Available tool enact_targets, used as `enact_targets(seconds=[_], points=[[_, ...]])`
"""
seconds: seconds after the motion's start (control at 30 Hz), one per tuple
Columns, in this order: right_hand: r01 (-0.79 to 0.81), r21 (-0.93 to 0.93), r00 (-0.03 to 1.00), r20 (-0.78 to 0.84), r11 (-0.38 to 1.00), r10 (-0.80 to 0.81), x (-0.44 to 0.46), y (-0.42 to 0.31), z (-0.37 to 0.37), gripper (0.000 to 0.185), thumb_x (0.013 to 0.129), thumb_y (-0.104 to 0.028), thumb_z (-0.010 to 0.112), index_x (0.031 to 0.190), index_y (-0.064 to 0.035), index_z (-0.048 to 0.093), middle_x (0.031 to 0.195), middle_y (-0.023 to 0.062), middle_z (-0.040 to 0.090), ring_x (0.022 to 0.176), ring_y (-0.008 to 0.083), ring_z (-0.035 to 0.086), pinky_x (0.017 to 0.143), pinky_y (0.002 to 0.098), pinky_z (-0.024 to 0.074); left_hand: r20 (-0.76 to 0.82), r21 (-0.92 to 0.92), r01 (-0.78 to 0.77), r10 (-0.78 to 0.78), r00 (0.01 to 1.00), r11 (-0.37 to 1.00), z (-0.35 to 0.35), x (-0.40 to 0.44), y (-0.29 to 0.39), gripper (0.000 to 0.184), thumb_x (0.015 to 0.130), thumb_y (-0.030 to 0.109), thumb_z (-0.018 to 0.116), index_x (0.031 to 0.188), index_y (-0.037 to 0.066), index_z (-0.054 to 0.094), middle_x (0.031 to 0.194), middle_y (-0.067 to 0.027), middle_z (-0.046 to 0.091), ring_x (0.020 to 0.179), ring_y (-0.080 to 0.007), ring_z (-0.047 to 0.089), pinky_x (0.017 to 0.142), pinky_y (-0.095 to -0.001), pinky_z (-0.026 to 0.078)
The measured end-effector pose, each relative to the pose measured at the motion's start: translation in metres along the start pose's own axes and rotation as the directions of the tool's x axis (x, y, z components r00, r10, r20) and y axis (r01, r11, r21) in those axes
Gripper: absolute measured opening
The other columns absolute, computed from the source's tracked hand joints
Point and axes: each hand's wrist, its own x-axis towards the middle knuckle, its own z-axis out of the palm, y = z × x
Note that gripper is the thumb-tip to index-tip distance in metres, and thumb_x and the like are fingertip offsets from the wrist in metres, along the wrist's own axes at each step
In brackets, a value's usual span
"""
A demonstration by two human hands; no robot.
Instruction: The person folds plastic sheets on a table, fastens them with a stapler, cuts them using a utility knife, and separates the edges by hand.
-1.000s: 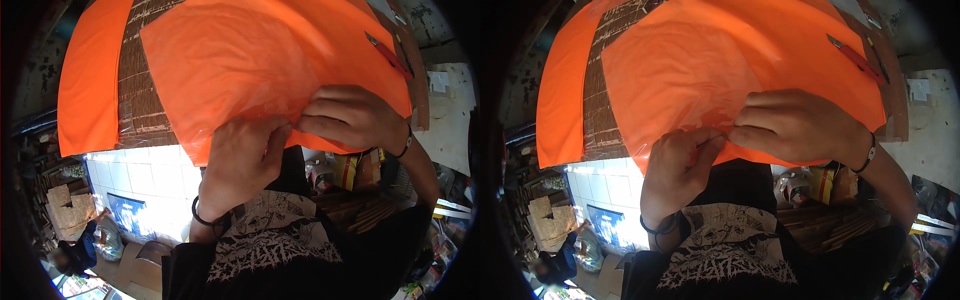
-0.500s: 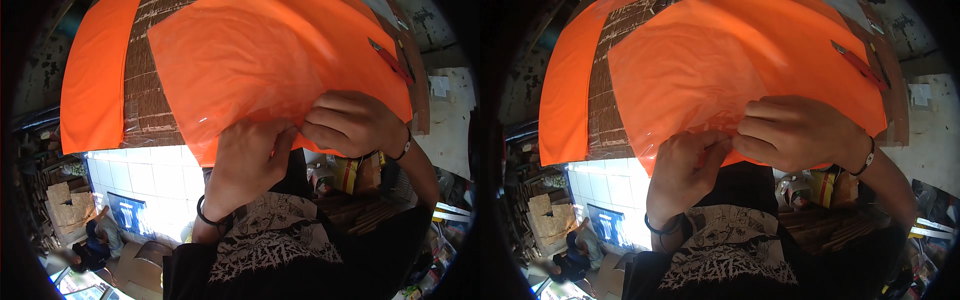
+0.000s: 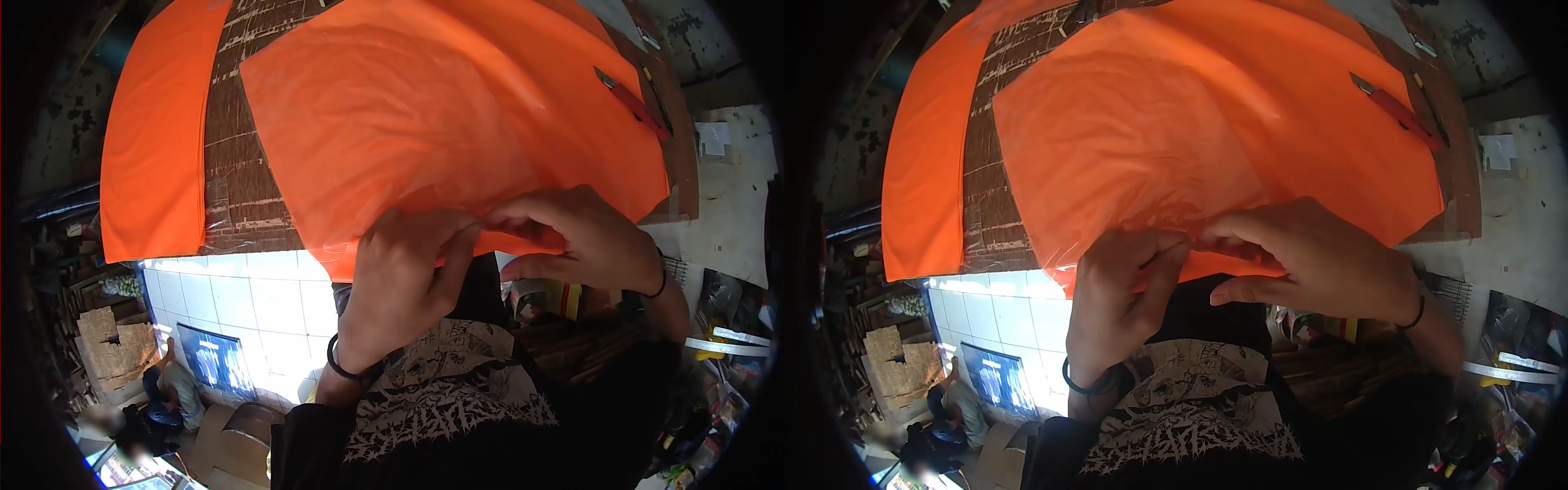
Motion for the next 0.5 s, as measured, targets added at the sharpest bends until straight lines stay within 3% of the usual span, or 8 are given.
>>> enact_targets(seconds=[0.1, 0.17, 0.3, 0.33, 0.37, 0.4, 0.47, 0.5], points=[[0.227, -0.123, 0.952, -0.180, 0.966, -0.247, -0.012, 0.012, 0.017, 0.018, 0.081, -0.010, 0.071, 0.097, -0.0047, 0.067, 0.080, 0.0051, 0.062, 0.066, 0.0188, 0.061, 0.057, 0.0283, 0.0489, -0.058, 0.250, -0.173, 0.193, 0.980, 0.953, -0.005, -0.019, 0.004, 0.006, 0.080, 0.015, 0.071, 0.081, 0.010, 0.068, 0.065, -0.0029, 0.060, 0.055, -0.0215, 0.054, 0.061, -0.0341, 0.038], [0.286, -0.192, 0.911, -0.250, 0.939, -0.329, -0.022, 0.016, 0.031, 0.020, 0.079, -0.008, 0.072, 0.098, -0.0048, 0.068, 0.080, 0.0046, 0.061, 0.065, 0.0180, 0.060, 0.055, 0.0279, 0.0481, -0.287, 0.315, -0.414, 0.502, 0.816, 0.854, -0.004, -0.041, 0.012, 0.021, 0.074, 0.025, 0.079, 0.086, 0.010, 0.069, 0.069, 0.0019, 0.056, 0.062, -0.0155, 0.054, 0.061, -0.0318, 0.036], [0.407, -0.406, 0.742, -0.375, 0.818, -0.555, -0.025, 0.027, 0.054, 0.026, 0.071, -0.003, 0.074, 0.097, -0.0046, 0.070, 0.079, 0.0034, 0.057, 0.062, 0.0166, 0.058, 0.050, 0.0273, 0.0458, -0.213, 0.062, -0.603, 0.601, 0.770, 0.795, 0.023, -0.089, -0.003, 0.035, 0.071, 0.034, 0.083, 0.091, 0.009, 0.069, 0.078, 0.0020, 0.057, 0.072, -0.0170, 0.058, 0.065, -0.0312, 0.041], [0.407, -0.403, 0.741, -0.379, 0.820, -0.554, -0.024, 0.029, 0.057, 0.026, 0.071, -0.003, 0.074, 0.097, -0.0046, 0.070, 0.079, 0.0034, 0.057, 0.062, 0.0166, 0.058, 0.050, 0.0273, 0.0458, 0.003, -0.279, -0.258, 0.269, 0.963, 0.925, 0.029, -0.090, -0.005, 0.037, 0.074, 0.035, 0.082, 0.094, 0.007, 0.069, 0.081, 0.0004, 0.058, 0.075, -0.0184, 0.059, 0.069, -0.0320, 0.044], [0.405, -0.398, 0.727, -0.406, 0.823, -0.554, -0.023, 0.031, 0.059, 0.024, 0.071, -0.003, 0.074, 0.095, -0.0041, 0.070, 0.080, 0.0036, 0.057, 0.062, 0.0167, 0.058, 0.050, 0.0277, 0.0460, 0.318, -0.483, 0.195, -0.037, 0.948, 0.853, 0.035, -0.089, -0.006, 0.039, 0.076, 0.036, 0.081, 0.097, 0.006, 0.068, 0.084, -0.0011, 0.059, 0.078, -0.0199, 0.060, 0.072, -0.0328, 0.047], [0.404, -0.393, 0.713, -0.430, 0.826, -0.554, -0.021, 0.032, 0.060, 0.023, 0.070, -0.004, 0.074, 0.092, -0.0036, 0.070, 0.080, 0.0037, 0.057, 0.061, 0.0168, 0.057, 0.051, 0.0280, 0.0462, 0.317, -0.482, 0.194, -0.036, 0.948, 0.854, 0.045, -0.087, -0.008, 0.039, 0.076, 0.036, 0.081, 0.097, 0.006, 0.068, 0.084, -0.0011, 0.059, 0.078, -0.0199, 0.060, 0.072, -0.0328, 0.047], [0.408, -0.389, 0.721, -0.416, 0.826, -0.553, -0.020, 0.032, 0.060, 0.022, 0.070, -0.004, 0.074, 0.091, -0.0040, 0.070, 0.080, 0.0033, 0.057, 0.062, 0.0170, 0.058, 0.051, 0.0287, 0.0469, 0.026, -0.869, 0.168, -0.296, 0.955, 0.465, 0.062, -0.081, -0.009, 0.043, 0.082, 0.034, 0.077, 0.105, 0.001, 0.064, 0.091, -0.0056, 0.061, 0.080, -0.0198, 0.060, 0.075, -0.0335, 0.050], [0.410, -0.386, 0.731, -0.403, 0.827, -0.551, -0.020, 0.031, 0.059, 0.021, 0.069, -0.005, 0.075, 0.090, -0.0044, 0.070, 0.080, 0.0029, 0.057, 0.063, 0.0173, 0.058, 0.052, 0.0294, 0.0476, -0.006, -0.935, 0.102, -0.305, 0.952, 0.338, 0.061, -0.079, -0.008, 0.038, 0.091, 0.026, 0.068, 0.113, -0.003, 0.057, 0.095, -0.0082, 0.062, 0.083, -0.0169, 0.061, 0.075, -0.0303, 0.050]])
